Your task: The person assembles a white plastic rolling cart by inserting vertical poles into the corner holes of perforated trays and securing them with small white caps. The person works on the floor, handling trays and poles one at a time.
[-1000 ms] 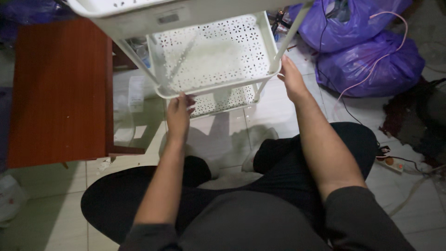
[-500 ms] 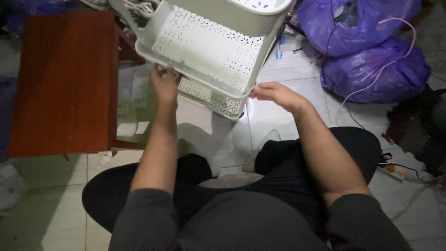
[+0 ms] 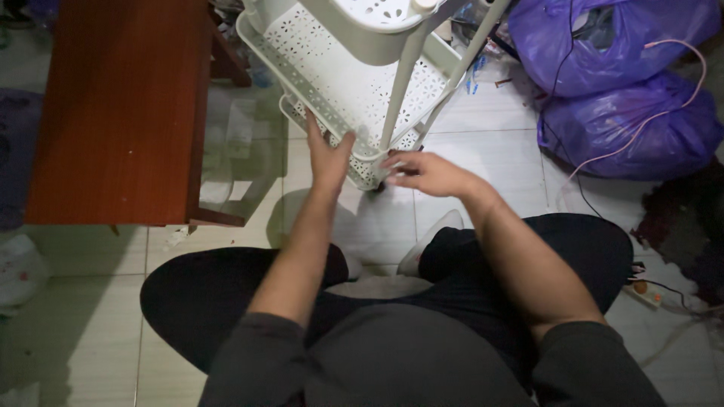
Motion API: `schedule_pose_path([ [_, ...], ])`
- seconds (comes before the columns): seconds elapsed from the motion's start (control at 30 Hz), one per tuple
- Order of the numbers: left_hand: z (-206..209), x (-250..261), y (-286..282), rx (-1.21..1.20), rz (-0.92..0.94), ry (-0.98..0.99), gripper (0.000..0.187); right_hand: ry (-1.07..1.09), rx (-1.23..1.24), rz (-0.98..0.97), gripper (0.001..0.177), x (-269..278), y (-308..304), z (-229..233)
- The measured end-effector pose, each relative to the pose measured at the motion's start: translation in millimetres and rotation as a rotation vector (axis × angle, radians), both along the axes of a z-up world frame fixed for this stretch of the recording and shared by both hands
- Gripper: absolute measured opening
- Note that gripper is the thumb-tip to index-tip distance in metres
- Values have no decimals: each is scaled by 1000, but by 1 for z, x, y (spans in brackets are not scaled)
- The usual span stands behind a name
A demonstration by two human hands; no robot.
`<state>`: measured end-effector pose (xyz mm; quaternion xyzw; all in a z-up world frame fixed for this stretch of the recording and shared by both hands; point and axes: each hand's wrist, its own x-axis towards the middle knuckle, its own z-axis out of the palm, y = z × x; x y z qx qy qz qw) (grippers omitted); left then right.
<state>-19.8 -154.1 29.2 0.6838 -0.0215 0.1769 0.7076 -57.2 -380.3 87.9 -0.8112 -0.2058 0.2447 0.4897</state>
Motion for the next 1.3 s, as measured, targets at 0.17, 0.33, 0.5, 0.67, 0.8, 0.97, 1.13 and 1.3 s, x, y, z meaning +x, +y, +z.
schedule_pose_path([
  [0.17, 62, -16, 11, 303, 290, -254, 81, -439, -236, -256, 30, -3, -9, 58],
  [0.33, 180, -25, 32, 547, 172, -775, 56, -663, 318, -292, 29, -1, -4, 110],
  [0.5, 274, -26, 39, 891, -13, -960, 44, -493, 680, -144, 40, 17, 31, 123],
  [0.67, 296, -23, 34, 950, -111, -962, 28, -358, 909, -101, 40, 27, 50, 106],
  [0.8, 286, -13, 30, 977, -135, -910, 16, -402, 972, -113, 35, 32, 53, 88],
  [0.97, 277, -14, 27, 860, -114, -944, 11, -457, 1013, -220, 37, 34, 66, 80],
  [1.13, 276, -15, 23, 816, -106, -949, 12, -518, 1014, -322, 38, 26, 80, 85],
  [1.3, 275, -13, 21, 788, -98, -925, 15, -593, 977, -438, 38, 20, 93, 91],
])
